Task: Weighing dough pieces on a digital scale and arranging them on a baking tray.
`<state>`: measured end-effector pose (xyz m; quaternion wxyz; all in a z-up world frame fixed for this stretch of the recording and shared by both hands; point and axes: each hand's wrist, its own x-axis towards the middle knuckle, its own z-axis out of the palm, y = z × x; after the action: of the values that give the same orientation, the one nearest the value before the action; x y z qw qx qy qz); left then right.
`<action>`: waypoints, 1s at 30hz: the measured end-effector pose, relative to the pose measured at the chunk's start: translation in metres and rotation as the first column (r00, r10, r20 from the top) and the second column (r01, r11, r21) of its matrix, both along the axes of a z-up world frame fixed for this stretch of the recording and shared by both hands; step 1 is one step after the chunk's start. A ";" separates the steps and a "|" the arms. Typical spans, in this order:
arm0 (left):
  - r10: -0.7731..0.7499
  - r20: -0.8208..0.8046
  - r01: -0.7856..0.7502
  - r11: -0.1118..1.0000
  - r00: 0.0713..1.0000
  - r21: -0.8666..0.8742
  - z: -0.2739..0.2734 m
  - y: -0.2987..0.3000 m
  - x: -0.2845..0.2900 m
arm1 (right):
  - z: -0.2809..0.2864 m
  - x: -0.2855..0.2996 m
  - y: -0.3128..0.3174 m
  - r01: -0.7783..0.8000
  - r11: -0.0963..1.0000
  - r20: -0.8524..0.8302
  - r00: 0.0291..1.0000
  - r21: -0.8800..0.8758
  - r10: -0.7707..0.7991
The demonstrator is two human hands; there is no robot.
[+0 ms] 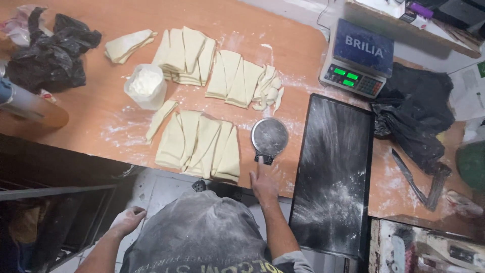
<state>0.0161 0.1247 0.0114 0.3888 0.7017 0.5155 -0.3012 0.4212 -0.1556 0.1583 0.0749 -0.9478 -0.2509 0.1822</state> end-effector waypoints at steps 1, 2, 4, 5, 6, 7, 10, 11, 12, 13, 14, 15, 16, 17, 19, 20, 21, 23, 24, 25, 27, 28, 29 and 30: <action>0.020 -0.007 -0.020 1.000 1.000 -0.007 0.001 -0.001 0.003 | -0.028 0.006 -0.011 -0.088 0.982 0.228 0.972 0.167 0.048; 0.020 -0.008 -0.020 1.000 1.000 -0.003 -0.004 -0.005 0.004 | -0.020 0.006 -0.017 -0.087 0.981 0.227 0.973 0.170 0.047; 0.010 0.074 -0.013 0.999 0.997 0.036 -0.013 -0.010 0.008 | -0.006 0.009 -0.024 0.316 0.948 -0.138 0.942 0.050 -0.307; 0.015 0.072 -0.018 0.999 0.997 0.040 -0.012 -0.017 0.014 | -0.016 0.011 -0.030 0.312 0.949 -0.141 0.943 0.052 -0.302; 0.029 0.034 -0.030 0.999 0.999 0.022 -0.012 -0.023 0.020 | -0.026 0.014 -0.036 0.225 0.971 -0.027 0.974 0.084 -0.224; 0.033 -0.012 -0.033 0.999 0.999 -0.001 -0.010 -0.032 0.023 | -0.037 0.010 -0.048 0.145 0.985 0.084 0.985 0.097 -0.153; -0.022 -0.008 0.022 0.999 1.000 -0.048 -0.015 -0.053 0.026 | -0.021 0.013 -0.051 -0.094 0.978 -0.052 0.993 0.185 0.105; -0.017 -0.011 0.017 0.999 1.000 -0.041 -0.018 -0.057 0.032 | -0.042 0.013 -0.066 -0.099 0.977 -0.054 0.992 0.191 0.111; -0.036 0.036 0.037 0.999 0.999 -0.019 -0.019 -0.060 0.037 | -0.062 0.014 -0.080 -0.167 0.969 -0.236 0.949 0.184 0.208; -0.059 0.087 0.058 0.998 0.994 0.016 -0.020 -0.053 0.047 | -0.084 0.018 -0.086 -0.239 0.950 -0.399 0.866 0.200 0.302; -0.057 0.089 0.054 0.998 0.994 0.034 -0.001 -0.052 0.074 | -0.084 0.027 -0.085 -0.243 0.946 -0.391 0.866 0.216 0.312; -0.088 0.177 0.073 0.994 0.980 0.086 0.019 -0.061 0.090 | -0.084 0.026 -0.092 -0.275 0.946 -0.438 0.839 0.170 0.323; -0.123 0.261 0.089 0.986 0.958 0.139 0.038 -0.069 0.107 | -0.086 0.025 -0.099 -0.309 0.943 -0.485 0.810 0.126 0.330; -0.102 0.246 0.069 0.988 0.964 0.138 0.062 -0.075 0.131 | -0.066 0.028 -0.089 -0.327 0.936 -0.497 0.795 0.131 0.348; -0.142 0.431 0.076 0.983 0.891 0.166 0.107 -0.084 0.178 | -0.027 0.032 -0.071 -0.279 0.933 -0.321 0.883 0.228 0.343; -0.125 0.414 0.063 0.985 0.902 0.161 0.122 -0.092 0.189 | -0.017 0.030 -0.057 -0.290 0.929 -0.339 0.871 0.230 0.356; -0.165 0.484 0.081 0.978 0.859 0.191 0.137 -0.094 0.206 | -0.009 0.032 -0.041 -0.316 0.875 -0.224 0.883 0.367 0.413; -0.195 0.535 0.092 0.973 0.822 0.213 0.156 -0.105 0.224 | -0.002 0.032 -0.008 -0.343 0.801 -0.123 0.883 0.491 0.453; -0.239 0.538 0.147 0.967 0.808 0.209 0.161 -0.114 0.225 | -0.003 0.031 0.008 -0.409 0.761 -0.124 0.837 0.504 0.533; -0.291 0.548 0.207 0.955 0.784 0.211 0.165 -0.118 0.233 | -0.005 0.033 0.027 -0.470 0.714 -0.115 0.789 0.519 0.603; -0.313 0.554 0.215 0.948 0.772 0.235 0.177 -0.125 0.236 | -0.006 0.038 0.043 -0.535 0.672 -0.058 0.759 0.511 0.648; -0.338 0.568 0.222 0.939 0.751 0.264 0.183 -0.123 0.240 | -0.006 0.042 0.056 -0.603 0.627 0.011 0.725 0.493 0.689; -0.339 0.564 0.225 0.938 0.753 0.264 0.190 -0.127 0.240 | -0.013 0.044 0.058 -0.600 0.628 0.008 0.726 0.497 0.687; -0.277 0.570 0.196 0.960 0.774 0.200 0.197 -0.131 0.237 | -0.020 0.045 0.061 -0.588 0.646 -0.019 0.733 0.487 0.680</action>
<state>0.2536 -0.0065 0.2083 0.4427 0.8433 0.2941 -0.0798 0.4660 -0.0950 0.1380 0.2474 -0.7308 -0.5939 0.2280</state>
